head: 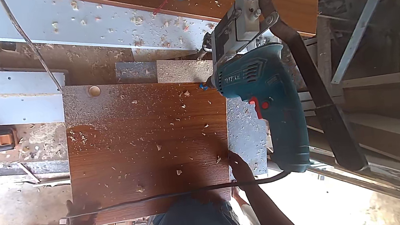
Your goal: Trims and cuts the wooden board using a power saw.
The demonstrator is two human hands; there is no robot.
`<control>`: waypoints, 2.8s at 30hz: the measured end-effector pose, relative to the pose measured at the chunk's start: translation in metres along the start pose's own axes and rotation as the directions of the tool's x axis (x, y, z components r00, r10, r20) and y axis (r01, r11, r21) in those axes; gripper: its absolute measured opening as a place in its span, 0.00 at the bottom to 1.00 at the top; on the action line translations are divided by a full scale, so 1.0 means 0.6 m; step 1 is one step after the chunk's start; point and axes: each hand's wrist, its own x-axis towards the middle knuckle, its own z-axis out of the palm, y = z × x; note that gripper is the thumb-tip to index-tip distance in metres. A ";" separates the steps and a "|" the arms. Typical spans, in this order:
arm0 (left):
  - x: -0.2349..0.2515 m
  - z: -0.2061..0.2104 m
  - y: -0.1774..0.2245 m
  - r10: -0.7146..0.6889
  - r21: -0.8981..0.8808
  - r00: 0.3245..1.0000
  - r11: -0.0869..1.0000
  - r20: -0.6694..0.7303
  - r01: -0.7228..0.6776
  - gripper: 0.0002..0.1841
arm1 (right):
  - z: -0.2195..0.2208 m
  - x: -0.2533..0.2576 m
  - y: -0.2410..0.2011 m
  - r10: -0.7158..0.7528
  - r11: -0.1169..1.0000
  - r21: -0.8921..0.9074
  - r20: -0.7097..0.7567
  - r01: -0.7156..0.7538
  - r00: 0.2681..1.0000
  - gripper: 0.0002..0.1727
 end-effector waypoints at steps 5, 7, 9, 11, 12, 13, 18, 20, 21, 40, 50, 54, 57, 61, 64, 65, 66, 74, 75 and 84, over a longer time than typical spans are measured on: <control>-0.003 0.018 0.024 -0.097 0.090 0.993 0.991 -0.069 0.104 0.67 | -0.026 0.023 -0.017 -0.012 0.977 -0.210 0.103 0.034 0.995 0.28; -0.006 0.028 0.053 -0.185 0.147 0.975 0.968 -0.120 0.201 0.67 | -0.064 0.020 -0.058 -0.048 0.988 -0.141 0.090 0.060 0.995 0.31; -0.014 0.042 0.089 -0.225 0.191 0.960 0.948 -0.168 0.256 0.65 | -0.128 0.014 -0.117 -0.186 0.982 -0.050 -0.119 0.181 0.975 0.29; -0.031 0.067 0.125 -0.206 0.197 0.961 0.950 -0.187 0.242 0.65 | -0.208 0.000 -0.180 -0.366 0.920 0.013 -0.331 0.392 0.870 0.26; -0.044 0.082 0.144 -0.169 0.200 0.972 0.959 -0.165 0.201 0.64 | -0.245 -0.024 -0.222 -0.468 0.865 -0.010 -0.378 0.502 0.799 0.26; -0.060 0.101 0.167 -0.116 0.217 0.986 0.966 -0.122 0.140 0.64 | -0.279 -0.056 -0.264 -0.555 0.807 -0.041 -0.393 0.589 0.733 0.28; -0.129 0.207 0.296 0.327 0.340 0.931 0.867 0.160 -0.363 0.53 | -0.304 -0.218 -0.416 -0.935 0.346 -0.274 -0.179 0.897 0.306 0.24; -0.128 0.241 0.356 0.437 0.383 0.864 0.775 0.250 -0.502 0.50 | -0.268 -0.259 -0.460 -0.916 0.372 -0.413 -0.017 0.832 0.401 0.26; -0.121 0.254 0.387 0.467 0.400 0.838 0.737 0.281 -0.545 0.49 | -0.247 -0.269 -0.483 -0.859 0.424 -0.483 0.053 0.766 0.509 0.29; -0.058 0.295 0.488 0.463 0.497 0.807 0.636 0.367 -0.591 0.60 | -0.106 -0.197 -0.558 -0.299 0.840 -0.432 0.140 0.330 0.944 0.17; -0.050 0.299 0.488 0.455 0.522 0.814 0.625 0.360 -0.580 0.61 | -0.101 -0.199 -0.555 -0.348 0.795 -0.482 0.136 0.369 0.927 0.17; -0.050 0.298 0.486 0.467 0.521 0.808 0.617 0.360 -0.589 0.61 | -0.106 -0.189 -0.549 -0.338 0.819 -0.442 0.146 0.367 0.930 0.21; -0.048 0.299 0.482 0.486 0.514 0.801 0.616 0.349 -0.597 0.61 | -0.129 -0.203 -0.547 -0.412 0.717 -0.533 0.195 0.448 0.890 0.26; -0.050 0.298 0.488 0.467 0.501 0.804 0.628 0.369 -0.595 0.61 | -0.205 -0.234 -0.521 -0.739 0.398 -0.678 0.164 0.619 0.654 0.24; -0.047 0.299 0.485 0.463 0.500 0.803 0.629 0.374 -0.596 0.61 | -0.240 -0.218 -0.492 -0.612 0.474 -0.762 0.076 0.442 0.787 0.32; -0.046 0.299 0.485 0.465 0.500 0.802 0.627 0.376 -0.598 0.60 | -0.239 -0.212 -0.483 -0.540 0.519 -0.759 0.065 0.393 0.839 0.33; -0.047 0.298 0.487 0.461 0.507 0.802 0.622 0.380 -0.597 0.60 | -0.234 -0.205 -0.472 -0.488 0.571 -0.734 0.057 0.368 0.871 0.30; -0.043 0.302 0.484 0.464 0.496 0.800 0.628 0.379 -0.600 0.61 | -0.205 -0.184 -0.439 -0.393 0.796 -0.491 0.027 0.355 0.919 0.27; -0.043 0.303 0.483 0.467 0.497 0.800 0.626 0.377 -0.601 0.61 | -0.206 -0.182 -0.436 -0.405 0.791 -0.490 0.028 0.366 0.914 0.28; -0.046 0.299 0.482 0.491 0.466 0.790 0.638 0.366 -0.613 0.59 | -0.201 -0.168 -0.418 -0.449 0.756 -0.524 0.021 0.393 0.893 0.26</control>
